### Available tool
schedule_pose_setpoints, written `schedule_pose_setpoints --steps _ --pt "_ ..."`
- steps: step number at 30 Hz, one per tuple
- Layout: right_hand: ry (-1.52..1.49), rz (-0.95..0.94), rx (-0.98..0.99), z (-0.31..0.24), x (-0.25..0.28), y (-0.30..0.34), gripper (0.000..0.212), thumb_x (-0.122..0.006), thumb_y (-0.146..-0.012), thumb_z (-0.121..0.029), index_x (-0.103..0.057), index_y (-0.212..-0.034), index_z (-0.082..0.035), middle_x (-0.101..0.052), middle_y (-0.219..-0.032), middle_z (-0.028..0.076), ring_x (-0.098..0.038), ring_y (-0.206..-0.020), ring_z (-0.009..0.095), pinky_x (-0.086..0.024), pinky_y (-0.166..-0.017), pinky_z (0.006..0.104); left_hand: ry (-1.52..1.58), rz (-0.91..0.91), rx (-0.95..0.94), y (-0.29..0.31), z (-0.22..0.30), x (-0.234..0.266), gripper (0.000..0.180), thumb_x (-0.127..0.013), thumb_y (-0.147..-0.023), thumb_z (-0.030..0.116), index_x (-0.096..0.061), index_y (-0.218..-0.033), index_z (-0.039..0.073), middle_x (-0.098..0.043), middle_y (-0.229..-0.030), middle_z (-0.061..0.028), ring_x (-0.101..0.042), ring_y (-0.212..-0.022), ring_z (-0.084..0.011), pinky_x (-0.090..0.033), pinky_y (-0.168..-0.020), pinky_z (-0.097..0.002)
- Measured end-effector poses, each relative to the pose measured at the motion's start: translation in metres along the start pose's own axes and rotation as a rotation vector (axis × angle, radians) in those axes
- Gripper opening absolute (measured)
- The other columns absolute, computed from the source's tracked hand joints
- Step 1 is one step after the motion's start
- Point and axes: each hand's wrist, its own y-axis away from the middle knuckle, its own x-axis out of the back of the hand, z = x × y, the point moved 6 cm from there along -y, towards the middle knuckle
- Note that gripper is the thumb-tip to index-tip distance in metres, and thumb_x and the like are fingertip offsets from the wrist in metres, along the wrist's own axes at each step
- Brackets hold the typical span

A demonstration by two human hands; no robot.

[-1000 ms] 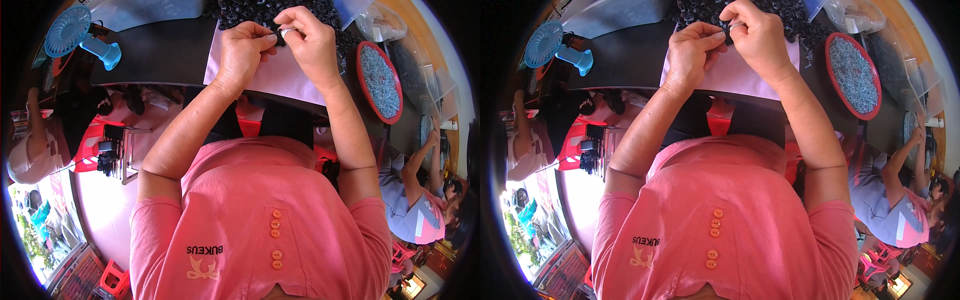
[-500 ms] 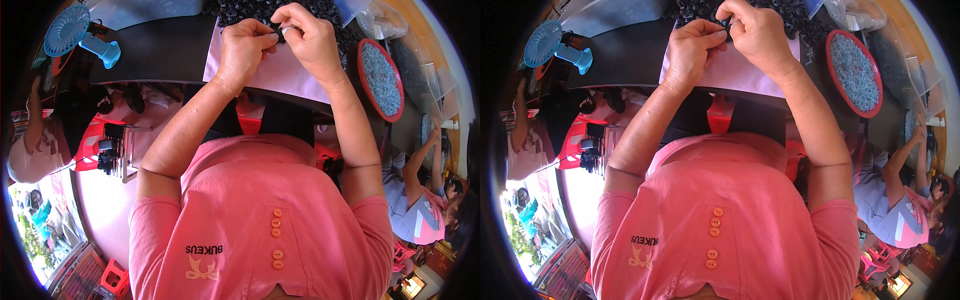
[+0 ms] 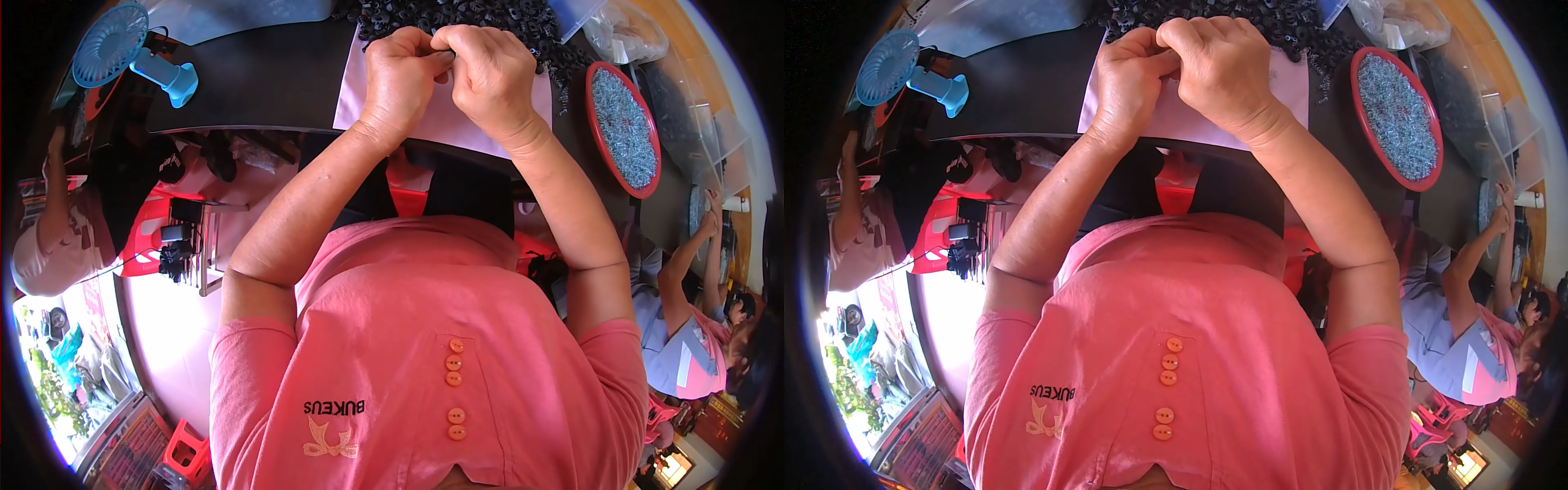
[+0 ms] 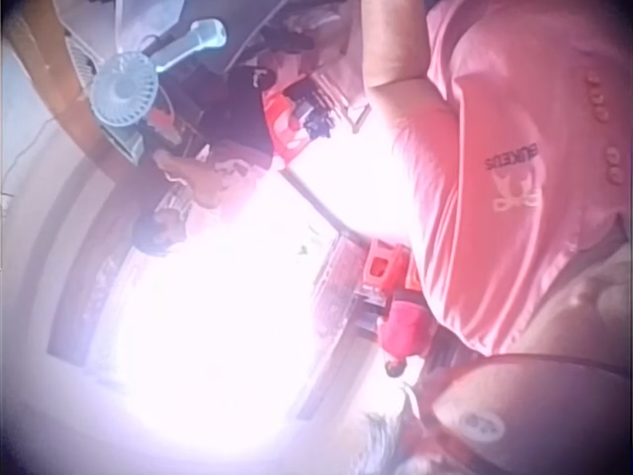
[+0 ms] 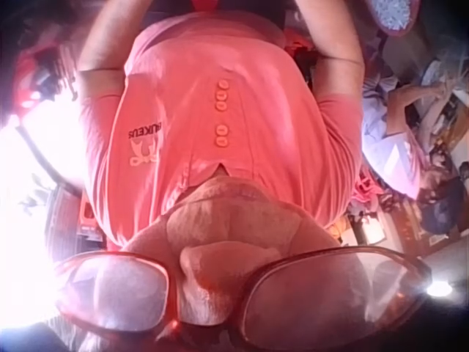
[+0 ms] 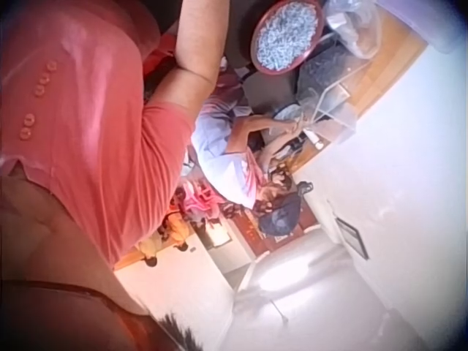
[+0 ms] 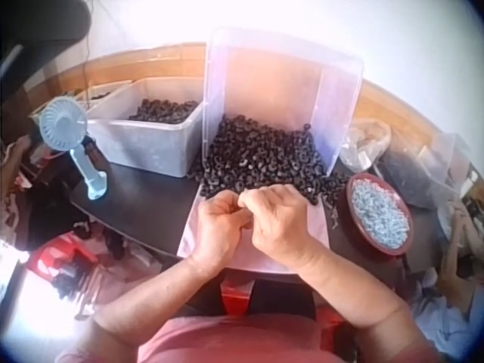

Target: Manually assembling small black plastic components by inserting white plastic rivets into pre-molded holes.

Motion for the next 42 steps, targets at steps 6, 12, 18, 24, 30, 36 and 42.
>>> schedule_pose_setpoints --steps 6,12,18,24,30,36,42 --pt "-0.324 -0.093 -0.431 0.022 -0.001 0.011 0.024 -0.053 -0.080 0.011 -0.063 -0.096 -0.003 -0.070 -0.081 0.007 -0.069 -0.075 0.013 -0.052 -0.067 0.0235 -0.048 -0.009 -0.001 0.001 0.004 0.000 0.004 -0.068 -0.080 0.000 -0.066 -0.080 -0.003 -0.065 -0.067 -0.0056 -0.059 -0.060 -0.0097 -0.046 -0.055 -0.0239" --pt "-0.429 -0.153 -0.576 0.025 0.003 0.002 0.024 -0.054 -0.080 0.010 -0.064 -0.096 -0.004 -0.070 -0.080 0.007 -0.070 -0.074 0.015 -0.053 -0.066 0.0242 -0.029 -0.043 0.102 0.003 0.003 -0.001 0.004 -0.067 -0.084 0.001 -0.067 -0.087 -0.002 -0.064 -0.071 -0.0042 -0.058 -0.062 -0.0079 -0.040 -0.054 -0.0198" --pt "-0.064 -0.060 -0.201 0.001 0.005 0.001 0.029 -0.056 -0.072 0.012 -0.064 -0.091 -0.008 -0.069 -0.079 0.005 -0.068 -0.070 0.021 -0.053 -0.063 0.0299 -0.003 0.002 0.037 0.003 0.004 -0.002 0.005 -0.069 -0.083 0.000 -0.068 -0.087 -0.002 -0.065 -0.073 -0.0026 -0.057 -0.065 -0.0071 -0.044 -0.057 -0.0200" --pt "-0.001 -0.014 -0.101 -0.007 0.001 0.003 0.032 -0.056 -0.068 0.014 -0.064 -0.089 -0.008 -0.068 -0.077 0.003 -0.067 -0.069 0.023 -0.053 -0.062 0.0328 -0.047 0.066 -0.032 0.005 0.012 0.003 0.004 -0.068 -0.080 -0.002 -0.066 -0.081 -0.005 -0.066 -0.070 -0.0076 -0.061 -0.062 -0.0107 -0.049 -0.057 -0.0241" --pt "-0.222 0.080 -0.280 0.008 0.003 0.006 0.043 -0.059 -0.066 0.007 -0.064 -0.106 -0.010 -0.069 -0.086 0.005 -0.068 -0.075 0.023 -0.052 -0.068 0.0335 0.122 0.002 0.113 0.001 0.011 0.003 0.005 -0.067 -0.083 0.001 -0.066 -0.085 -0.004 -0.065 -0.070 -0.0071 -0.058 -0.057 -0.0110 -0.044 -0.051 -0.0228" --pt "-0.205 -0.061 -0.317 0.004 0.003 0.002 0.054 -0.069 -0.070 0.003 -0.060 -0.122 -0.009 -0.069 -0.103 0.007 -0.066 -0.086 0.022 -0.054 -0.079 0.0307 0.315 0.023 0.135 0.000 0.005 0.006 0.006 -0.067 -0.085 0.002 -0.066 -0.087 -0.003 -0.065 -0.070 -0.0071 -0.056 -0.054 -0.0107 -0.042 -0.049 -0.0220" --pt "0.018 -0.100 -0.250 0.011 0.002 0.002 0.037 -0.072 -0.064 -0.012 -0.065 -0.100 -0.010 -0.062 -0.088 0.004 -0.061 -0.081 0.025 -0.046 -0.072 0.0377 0.346 0.034 0.145 0.000 0.008 0.005 0.007 -0.068 -0.085 0.004 -0.066 -0.087 -0.003 -0.066 -0.070 -0.0083 -0.059 -0.053 -0.0130 -0.043 -0.048 -0.0222"
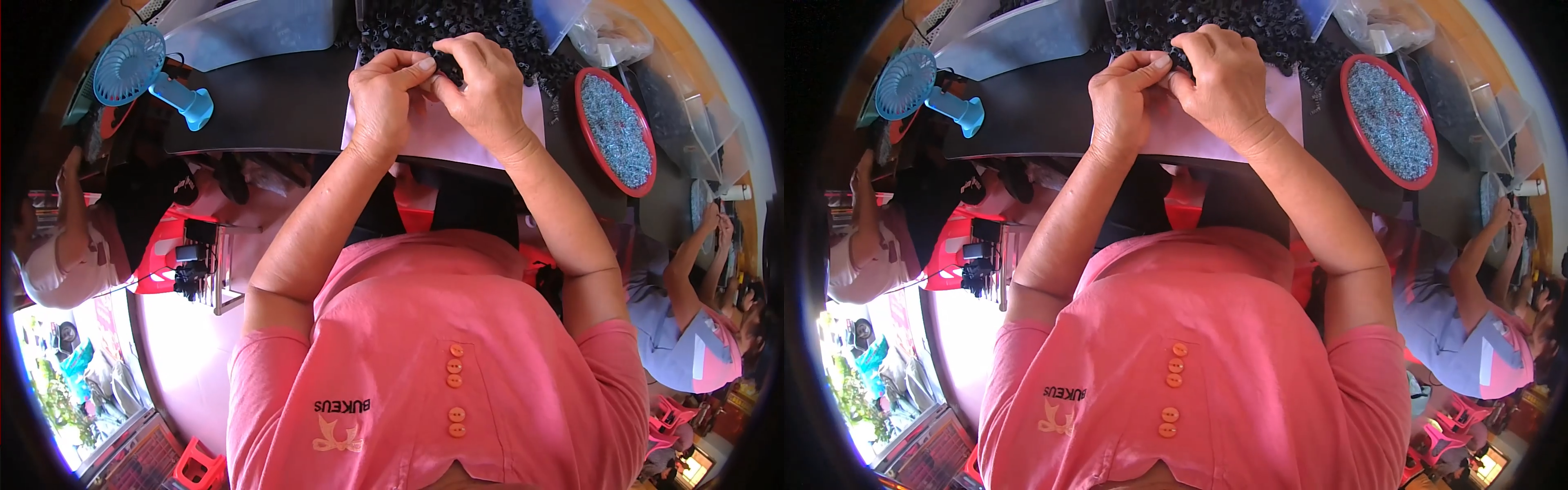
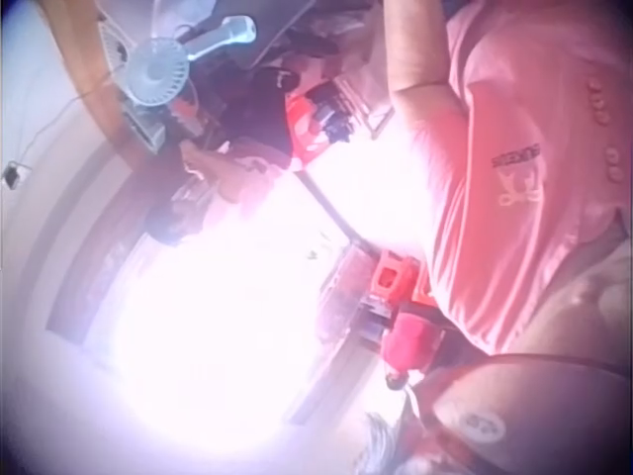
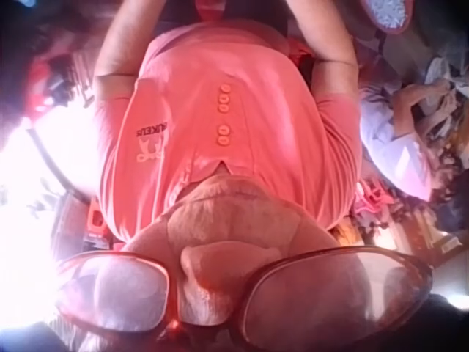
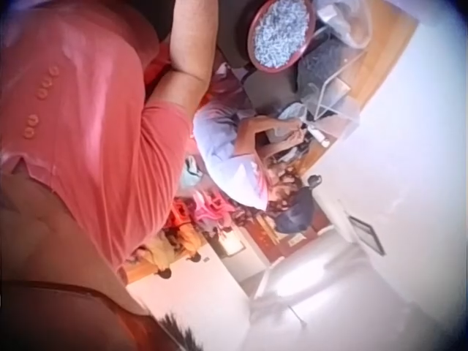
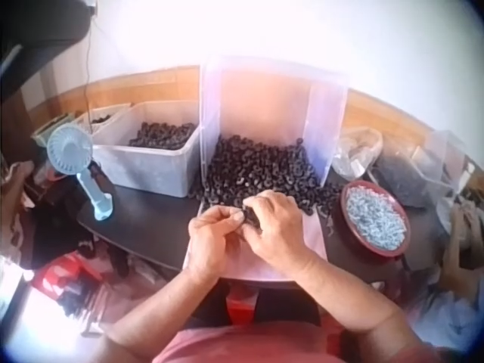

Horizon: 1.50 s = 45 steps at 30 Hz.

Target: Manually assembling small black plastic components by inserting white plastic rivets into pre-molded holes.

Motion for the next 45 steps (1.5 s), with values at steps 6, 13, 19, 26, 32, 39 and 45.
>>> schedule_pose_setpoints --steps 6,13,19,26,32,39,45 --pt "0.096 0.095 0.179 -0.008 0.000 0.003 0.024 -0.070 -0.061 -0.012 -0.059 -0.082 -0.008 -0.057 -0.079 0.005 -0.059 -0.074 0.025 -0.044 -0.066 0.0384 -0.135 -0.050 0.033 0.003 0.002 -0.004 0.010 -0.067 -0.087 0.005 -0.065 -0.085 -0.004 -0.065 -0.067 -0.0085 -0.059 -0.053 -0.0144 -0.043 -0.049 -0.0229" --pt "0.065 0.138 0.176 -0.013 -0.002 0.004 0.023 -0.070 -0.062 -0.010 -0.058 -0.081 -0.007 -0.057 -0.076 0.006 -0.059 -0.070 0.027 -0.046 -0.063 0.0379 -0.139 -0.044 -0.028 0.006 0.009 -0.005 0.009 -0.066 -0.086 0.004 -0.065 -0.083 -0.004 -0.063 -0.065 -0.0072 -0.058 -0.053 -0.0134 -0.045 -0.050 -0.0241" --pt "-0.200 0.116 -0.056 0.006 0.016 -0.004 0.039 -0.077 -0.070 -0.018 -0.065 -0.106 -0.011 -0.064 -0.080 0.005 -0.063 -0.073 0.026 -0.049 -0.067 0.0372 -0.331 0.111 -0.378 0.003 0.062 -0.007 0.007 -0.066 -0.085 0.002 -0.065 -0.082 -0.005 -0.066 -0.067 -0.0103 -0.059 -0.052 -0.0120 -0.042 -0.044 -0.0224" --pt "-0.896 0.244 -0.873 0.152 0.000 0.047 0.014 -0.066 -0.083 -0.002 -0.065 -0.097 0.001 -0.064 -0.076 0.002 -0.058 -0.067 0.008 -0.046 -0.063 0.0215 -0.642 0.079 -0.761 -0.103 0.196 0.017 0.020 -0.072 -0.078 0.004 -0.069 -0.095 -0.006 -0.070 -0.083 -0.0136 -0.063 -0.064 -0.0135 -0.046 -0.051 -0.0219" --pt "-1.148 0.373 -0.529 0.104 0.053 0.038 0.008 -0.063 -0.084 0.002 -0.064 -0.093 0.002 -0.062 -0.074 0.003 -0.057 -0.064 0.008 -0.045 -0.060 0.0212 -0.967 0.076 -1.115 -0.020 0.116 -0.020 0.010 -0.075 -0.076 0.004 -0.070 -0.084 0.004 -0.063 -0.080 -0.0062 -0.059 -0.069 -0.0155 -0.048 -0.062 -0.0278" --pt "-0.759 0.238 -0.633 0.094 0.054 0.039 0.007 -0.066 -0.081 0.001 -0.065 -0.088 0.002 -0.065 -0.076 0.002 -0.060 -0.071 0.007 -0.048 -0.066 0.0219 -1.441 -0.489 -1.028 -0.001 0.025 -0.064 0.025 -0.078 -0.064 0.015 -0.071 -0.088 0.012 -0.057 -0.093 -0.0048 -0.054 -0.094 -0.0286 -0.050 -0.074 -0.0394" --pt "-0.614 0.170 -0.637 0.087 0.059 0.037 0.008 -0.068 -0.078 0.000 -0.066 -0.085 0.002 -0.067 -0.078 0.004 -0.061 -0.073 0.007 -0.049 -0.069 0.0231 -1.477 -0.610 -1.053 -0.004 -0.011 -0.093 0.021 -0.076 -0.068 0.016 -0.070 -0.088 0.012 -0.058 -0.091 -0.0027 -0.052 -0.091 -0.0278 -0.047 -0.078 -0.0401"
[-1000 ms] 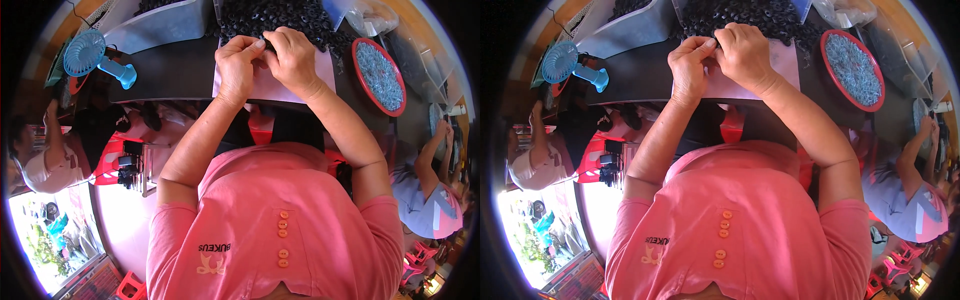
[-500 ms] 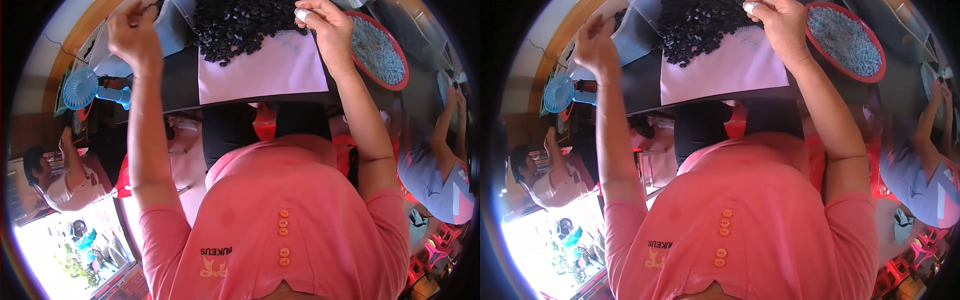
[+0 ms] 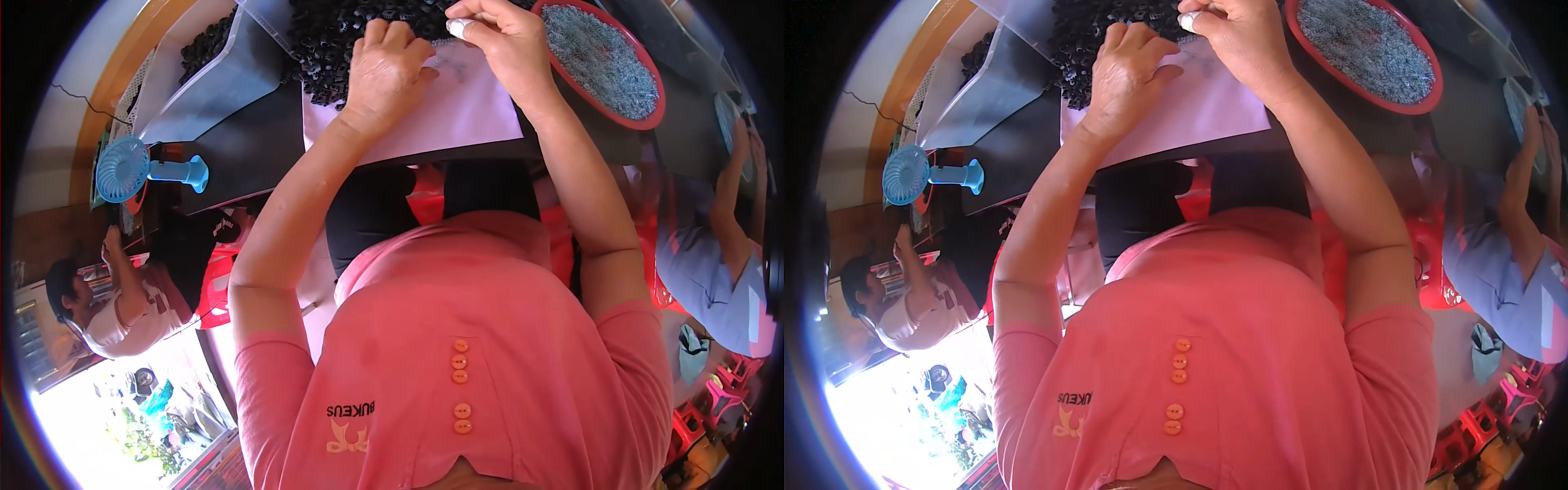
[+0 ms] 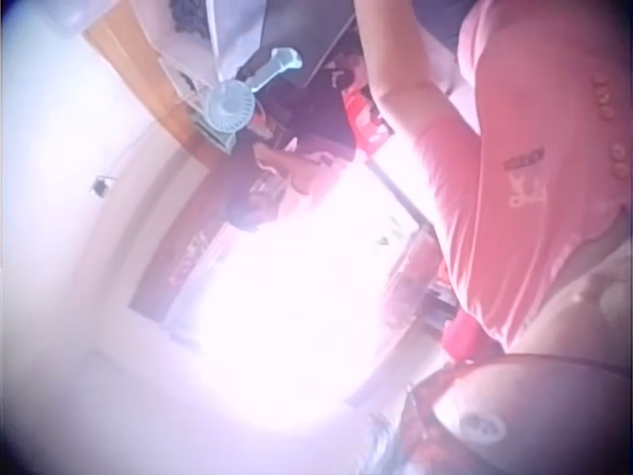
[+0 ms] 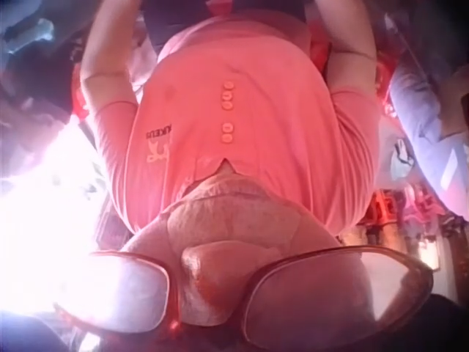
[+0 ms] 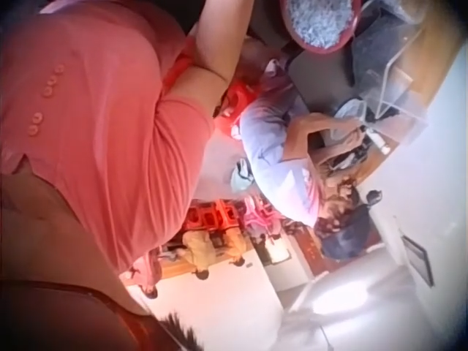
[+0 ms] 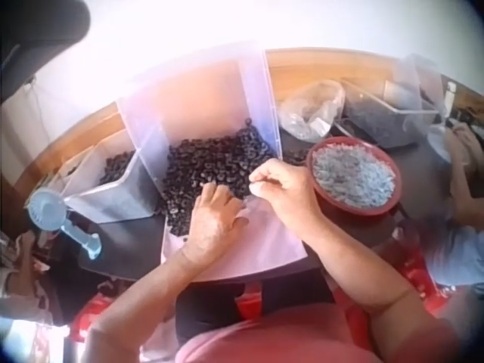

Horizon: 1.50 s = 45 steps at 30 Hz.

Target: Manually assembling small black plastic components by inserting white plastic rivets into pre-molded holes.

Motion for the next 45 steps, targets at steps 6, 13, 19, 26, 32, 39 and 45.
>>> schedule_pose_setpoints --steps 6,13,19,26,32,39,45 --pt "-0.026 0.031 -0.007 -0.001 0.003 -0.001 0.008 -0.068 -0.077 0.001 -0.066 -0.084 0.002 -0.068 -0.077 0.004 -0.061 -0.073 0.007 -0.050 -0.069 0.0233 -0.127 -0.077 0.028 -0.005 -0.004 -0.028 0.013 -0.072 -0.072 0.018 -0.067 -0.082 0.011 -0.058 -0.090 -0.0038 -0.053 -0.095 -0.0279 -0.047 -0.080 -0.0420" --pt "-0.066 -0.133 -0.061 0.014 -0.005 0.003 0.017 -0.068 -0.086 -0.005 -0.069 -0.102 -0.003 -0.070 -0.087 0.003 -0.063 -0.082 0.007 -0.050 -0.072 0.0221 0.094 0.104 0.106 -0.006 0.002 0.007 0.014 -0.073 -0.074 0.008 -0.063 -0.082 0.006 -0.060 -0.081 -0.0052 -0.056 -0.080 -0.0269 -0.048 -0.070 -0.0373" --pt "-0.078 -0.322 -0.183 0.010 -0.020 0.006 0.013 -0.063 -0.087 -0.004 -0.068 -0.098 0.000 -0.068 -0.085 0.003 -0.061 -0.076 0.009 -0.049 -0.071 0.0222 0.260 0.164 0.200 0.002 -0.002 0.011 0.014 -0.076 -0.073 0.010 -0.063 -0.078 0.005 -0.063 -0.080 -0.0066 -0.059 -0.081 -0.0289 -0.051 -0.067 -0.0388" --pt "-0.194 -0.286 -0.280 0.007 -0.019 0.007 0.019 -0.058 -0.084 -0.001 -0.067 -0.100 0.000 -0.068 -0.086 0.005 -0.061 -0.078 0.011 -0.050 -0.073 0.0262 0.753 0.091 0.496 0.012 -0.003 0.006 0.014 -0.073 -0.084 0.009 -0.068 -0.094 0.000 -0.067 -0.079 -0.0037 -0.059 -0.065 -0.0105 -0.047 -0.059 -0.0232" --pt "-0.259 -0.305 -0.177 0.004 -0.021 0.007 0.024 -0.056 -0.083 0.002 -0.066 -0.104 0.000 -0.068 -0.090 0.006 -0.062 -0.085 0.011 -0.048 -0.080 0.0246 1.159 0.011 0.930 0.026 -0.009 -0.001 0.015 -0.069 -0.088 0.010 -0.066 -0.092 -0.004 -0.065 -0.076 -0.0076 -0.057 -0.060 -0.0106 -0.041 -0.050 -0.0215" --pt "-0.205 -0.308 -0.159 -0.004 -0.023 0.008 0.025 -0.056 -0.084 0.003 -0.064 -0.107 -0.001 -0.067 -0.090 0.005 -0.061 -0.087 0.010 -0.047 -0.083 0.0238 1.401 0.094 1.096 0.033 -0.006 -0.007 0.017 -0.067 -0.090 0.012 -0.066 -0.090 -0.004 -0.064 -0.072 -0.0086 -0.056 -0.056 -0.0126 -0.038 -0.045 -0.0228" --pt "-0.406 -0.238 -0.293 0.000 -0.022 0.006 0.023 -0.060 -0.080 0.003 -0.060 -0.102 -0.002 -0.061 -0.084 0.002 -0.058 -0.078 0.008 -0.045 -0.074 0.0204 1.149 0.114 1.007 0.035 -0.010 -0.012 0.019 -0.068 -0.089 0.015 -0.066 -0.087 -0.003 -0.063 -0.070 -0.0065 -0.056 -0.057 -0.0135 -0.042 -0.050 -0.0234"
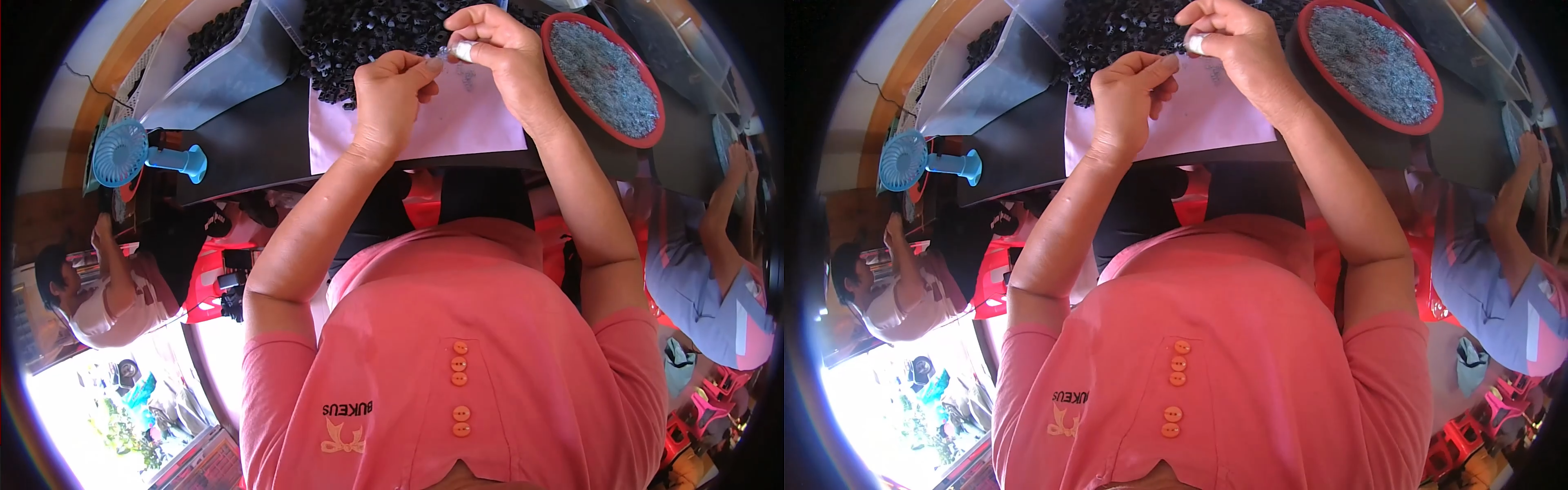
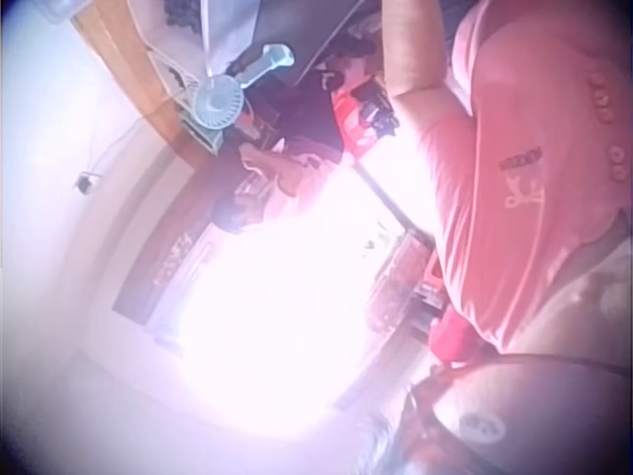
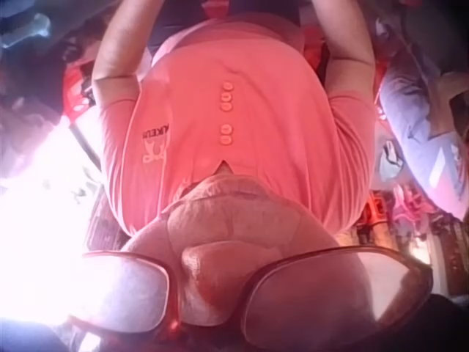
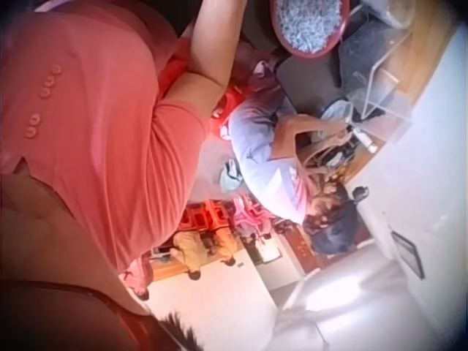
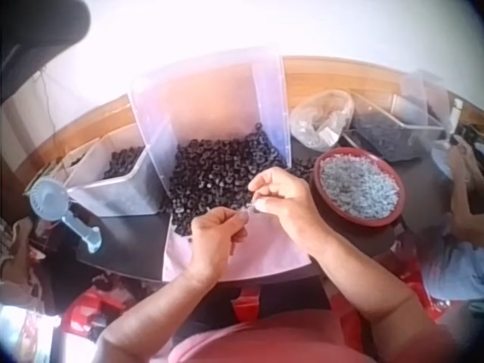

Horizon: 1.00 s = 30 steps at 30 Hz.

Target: Manually assembling small black plastic components by inserting white plastic rivets into pre-molded holes.

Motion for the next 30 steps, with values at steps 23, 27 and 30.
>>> schedule_pose_setpoints --steps 23,27,30 --pt "0.270 -0.133 0.103 0.007 -0.013 0.005 0.012 -0.063 -0.087 -0.001 -0.066 -0.099 0.000 -0.067 -0.090 0.002 -0.061 -0.084 0.008 -0.049 -0.080 0.0228 0.325 -0.012 0.184 0.010 0.009 0.006 0.015 -0.062 -0.093 0.013 -0.065 -0.090 -0.002 -0.064 -0.075 -0.0083 -0.054 -0.058 -0.0105 -0.034 -0.045 -0.0205" --pt "0.249 -0.078 0.108 0.008 -0.006 0.004 0.012 -0.062 -0.087 0.000 -0.067 -0.097 0.000 -0.067 -0.088 0.003 -0.062 -0.083 0.009 -0.050 -0.078 0.0231 -0.083 0.027 -0.064 0.001 0.025 0.014 0.022 -0.068 -0.090 0.020 -0.068 -0.085 -0.002 -0.063 -0.074 -0.0034 -0.053 -0.057 -0.0100 -0.037 -0.047 -0.0220" --pt "0.186 0.012 0.084 0.003 0.000 0.002 0.015 -0.058 -0.087 0.002 -0.068 -0.098 0.000 -0.067 -0.088 0.004 -0.062 -0.080 0.010 -0.051 -0.073 0.0245 -0.928 0.203 -0.754 -0.021 0.047 0.033 0.025 -0.078 -0.076 0.024 -0.071 -0.088 0.003 -0.063 -0.076 -0.0058 -0.060 -0.068 -0.0200 -0.048 -0.062 -0.0332"
